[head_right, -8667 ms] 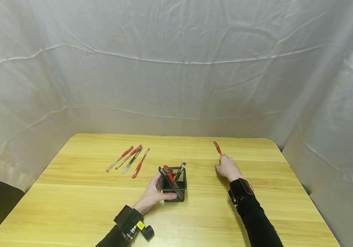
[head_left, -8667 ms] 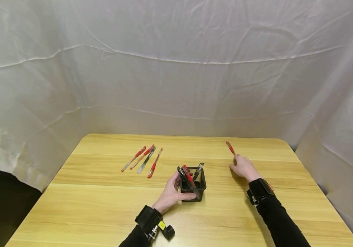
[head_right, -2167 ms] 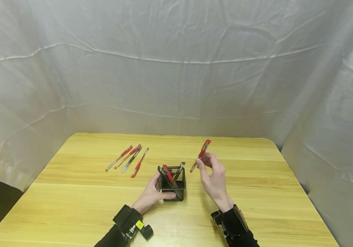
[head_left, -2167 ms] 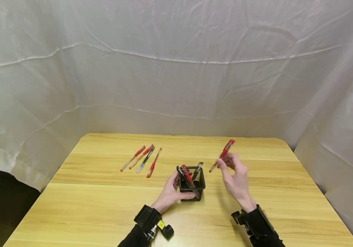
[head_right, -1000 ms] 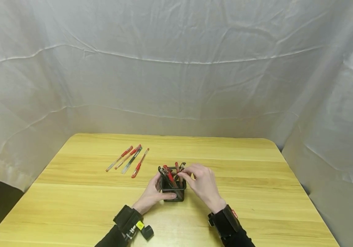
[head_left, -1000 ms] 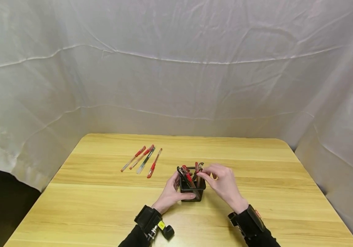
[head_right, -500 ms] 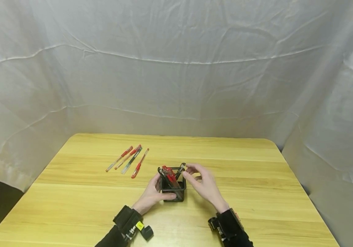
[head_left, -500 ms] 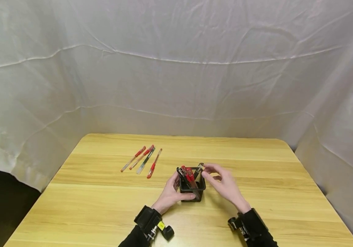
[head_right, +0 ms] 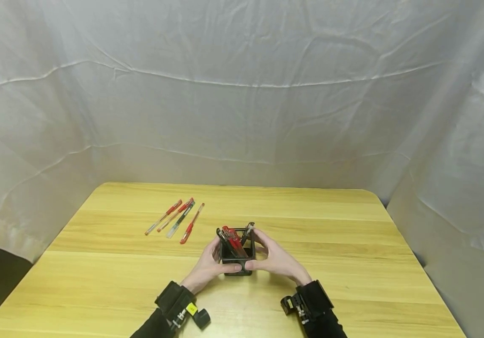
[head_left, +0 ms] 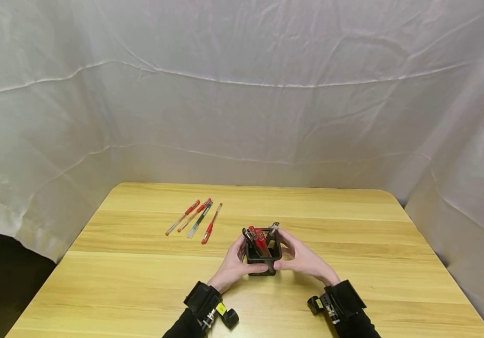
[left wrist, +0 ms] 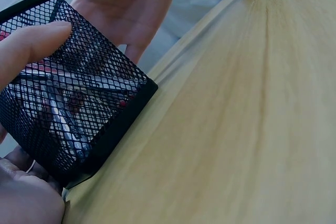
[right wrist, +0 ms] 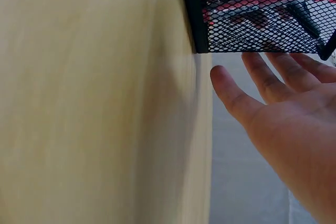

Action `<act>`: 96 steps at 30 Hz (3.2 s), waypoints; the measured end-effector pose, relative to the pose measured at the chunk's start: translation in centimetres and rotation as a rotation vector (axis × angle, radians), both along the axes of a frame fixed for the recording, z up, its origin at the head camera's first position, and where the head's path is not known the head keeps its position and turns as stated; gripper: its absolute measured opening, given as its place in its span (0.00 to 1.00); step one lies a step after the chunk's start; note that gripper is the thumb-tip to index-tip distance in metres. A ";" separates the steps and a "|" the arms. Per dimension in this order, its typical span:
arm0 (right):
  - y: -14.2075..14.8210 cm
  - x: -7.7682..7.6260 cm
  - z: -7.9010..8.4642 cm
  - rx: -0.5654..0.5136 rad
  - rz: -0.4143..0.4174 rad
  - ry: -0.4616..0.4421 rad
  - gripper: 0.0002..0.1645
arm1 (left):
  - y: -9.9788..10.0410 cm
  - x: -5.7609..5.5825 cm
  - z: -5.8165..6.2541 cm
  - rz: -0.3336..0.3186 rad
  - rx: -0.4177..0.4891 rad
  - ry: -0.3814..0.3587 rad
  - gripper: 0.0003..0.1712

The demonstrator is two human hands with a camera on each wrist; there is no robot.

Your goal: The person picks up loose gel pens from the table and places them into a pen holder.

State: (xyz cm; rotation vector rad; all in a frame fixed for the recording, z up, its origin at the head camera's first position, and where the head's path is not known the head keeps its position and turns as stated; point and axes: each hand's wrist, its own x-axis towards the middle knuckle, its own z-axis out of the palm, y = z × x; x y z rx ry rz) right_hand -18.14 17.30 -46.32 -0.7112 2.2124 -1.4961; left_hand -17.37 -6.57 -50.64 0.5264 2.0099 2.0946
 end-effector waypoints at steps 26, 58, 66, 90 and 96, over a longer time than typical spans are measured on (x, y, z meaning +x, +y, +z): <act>0.2 -1.2 -1.5 -0.182 0.088 -0.099 0.67 | -0.3 0.0 0.0 -0.034 0.041 -0.005 0.48; 0.2 -0.8 -2.8 -0.265 -0.029 -0.236 0.67 | -0.6 -0.1 -0.3 -0.110 0.171 0.005 0.65; 0.3 -1.0 -3.3 -0.300 -0.016 -0.218 0.64 | -0.8 0.0 -0.5 -0.118 0.187 -0.006 0.80; 0.4 -1.4 -4.6 -0.489 0.044 -0.184 0.60 | -4.1 -2.1 2.9 0.194 0.193 -0.046 0.40; 0.4 -1.5 -4.6 -0.517 0.064 -0.181 0.57 | -6.2 -3.8 4.2 0.354 0.013 0.057 0.31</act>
